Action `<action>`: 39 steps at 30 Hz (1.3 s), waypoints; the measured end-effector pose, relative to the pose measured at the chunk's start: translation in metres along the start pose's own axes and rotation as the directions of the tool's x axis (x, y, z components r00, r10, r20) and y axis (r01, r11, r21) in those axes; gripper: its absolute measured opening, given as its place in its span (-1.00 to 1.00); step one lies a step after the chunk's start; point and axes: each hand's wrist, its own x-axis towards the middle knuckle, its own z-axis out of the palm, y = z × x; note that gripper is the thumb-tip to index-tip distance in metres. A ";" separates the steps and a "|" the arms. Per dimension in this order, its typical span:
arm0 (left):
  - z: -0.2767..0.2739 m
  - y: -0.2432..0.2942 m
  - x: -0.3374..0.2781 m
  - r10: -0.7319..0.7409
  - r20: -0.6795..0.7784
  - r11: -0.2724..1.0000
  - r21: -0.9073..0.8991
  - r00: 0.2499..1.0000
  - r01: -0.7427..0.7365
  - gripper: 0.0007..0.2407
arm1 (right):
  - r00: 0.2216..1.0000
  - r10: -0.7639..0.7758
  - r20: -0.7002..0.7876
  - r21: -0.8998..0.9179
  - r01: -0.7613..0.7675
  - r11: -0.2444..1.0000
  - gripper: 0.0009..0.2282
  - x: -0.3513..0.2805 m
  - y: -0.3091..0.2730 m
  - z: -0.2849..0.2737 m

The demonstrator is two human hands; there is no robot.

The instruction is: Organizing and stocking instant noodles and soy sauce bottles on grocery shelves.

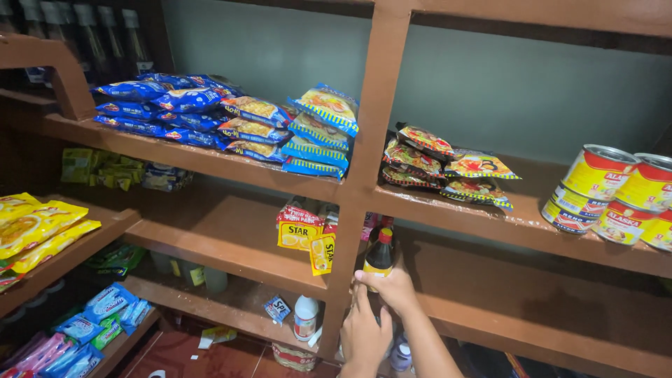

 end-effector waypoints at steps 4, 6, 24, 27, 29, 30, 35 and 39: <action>0.001 0.006 -0.004 -0.052 0.098 0.999 -0.002 0.994 0.053 -0.33 | 0.999 0.019 -0.041 0.018 -0.018 1.000 -0.71 -0.003 -0.009 0.001; 0.011 -0.005 -0.005 0.004 0.081 1.000 -0.021 0.997 -0.002 -0.26 | 0.988 -0.098 -0.116 -0.164 0.078 0.983 -0.59 -0.001 -0.009 0.003; 0.015 -0.005 -0.001 0.111 0.126 0.993 -0.044 0.986 -0.106 -0.12 | 0.999 -0.039 -0.014 0.028 0.039 0.999 -0.63 0.015 0.011 0.001; -0.006 0.011 0.001 -0.106 0.323 0.992 0.094 0.940 0.080 -0.12 | 0.999 -0.034 0.042 0.191 0.025 0.981 -0.56 0.034 0.052 -0.015; -0.019 0.024 0.003 -0.194 0.380 0.968 0.223 0.904 0.114 -0.13 | 1.000 -0.012 -0.012 0.202 0.014 0.979 -0.27 0.000 0.008 -0.002; -0.026 0.032 0.005 -0.281 0.426 0.928 0.349 0.860 0.130 -0.13 | 0.997 0.006 -0.072 0.213 0.009 0.977 0.07 -0.016 -0.014 0.005; -0.024 0.023 0.008 -0.265 0.445 0.933 0.342 0.856 0.111 -0.08 | 0.954 -0.289 -0.084 0.217 0.300 0.929 -0.31 -0.017 0.002 0.006; -0.028 0.010 0.000 -0.207 0.436 0.902 0.432 0.876 -0.002 -0.11 | 0.966 -0.240 -0.093 0.199 0.254 0.946 -0.49 -0.001 0.040 -0.002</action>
